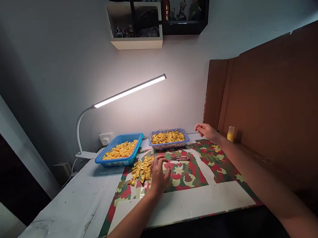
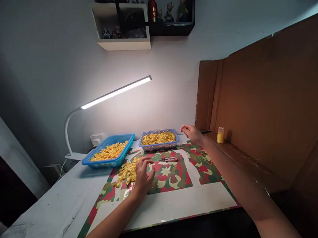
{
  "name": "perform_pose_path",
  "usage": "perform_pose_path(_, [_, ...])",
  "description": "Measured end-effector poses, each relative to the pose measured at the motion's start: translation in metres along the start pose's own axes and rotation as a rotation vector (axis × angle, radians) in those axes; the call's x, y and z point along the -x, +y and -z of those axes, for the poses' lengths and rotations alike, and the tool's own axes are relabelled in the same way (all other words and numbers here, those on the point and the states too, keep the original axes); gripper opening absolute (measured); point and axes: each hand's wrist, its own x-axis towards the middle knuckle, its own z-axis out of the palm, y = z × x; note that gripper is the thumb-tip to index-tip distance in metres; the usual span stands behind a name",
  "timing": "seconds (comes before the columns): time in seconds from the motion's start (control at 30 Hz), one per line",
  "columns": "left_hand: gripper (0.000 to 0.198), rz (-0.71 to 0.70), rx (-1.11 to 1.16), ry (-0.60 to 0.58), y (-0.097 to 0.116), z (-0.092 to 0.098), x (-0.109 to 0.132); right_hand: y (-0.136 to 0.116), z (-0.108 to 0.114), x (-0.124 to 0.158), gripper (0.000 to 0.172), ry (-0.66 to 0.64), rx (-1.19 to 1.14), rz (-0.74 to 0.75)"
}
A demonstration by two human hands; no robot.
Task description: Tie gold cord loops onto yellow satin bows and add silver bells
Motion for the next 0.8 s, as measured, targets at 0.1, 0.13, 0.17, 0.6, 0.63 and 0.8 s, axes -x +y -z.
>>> perform_pose_path(0.1, [0.013, 0.001, -0.008, -0.004, -0.001, 0.002, -0.002, 0.002, -0.001, 0.005, 0.025, 0.002, -0.037, 0.011])
perform_pose_path(0.13, [0.013, 0.004, -0.009, -0.007, -0.001, 0.002, -0.002, 0.004, -0.001, 0.003, 0.025, 0.014, -0.042, 0.007])
perform_pose_path(0.17, [0.013, 0.008, -0.010, -0.009, -0.001, 0.002, -0.002, 0.005, -0.001, -0.001, 0.026, 0.029, -0.043, -0.003])
perform_pose_path(0.6, [0.013, 0.015, 0.006, -0.079, -0.001, 0.001, 0.000, 0.077, -0.062, -0.031, 0.031, 0.183, -0.050, -0.281])
perform_pose_path(0.63, [0.013, 0.015, 0.006, -0.084, -0.001, 0.000, 0.000, 0.079, -0.064, -0.032, 0.032, 0.186, -0.056, -0.283])
perform_pose_path(0.8, [0.014, 0.012, 0.013, -0.105, 0.000, -0.002, 0.001, 0.071, -0.048, -0.042, 0.033, 0.234, -0.066, -0.221])
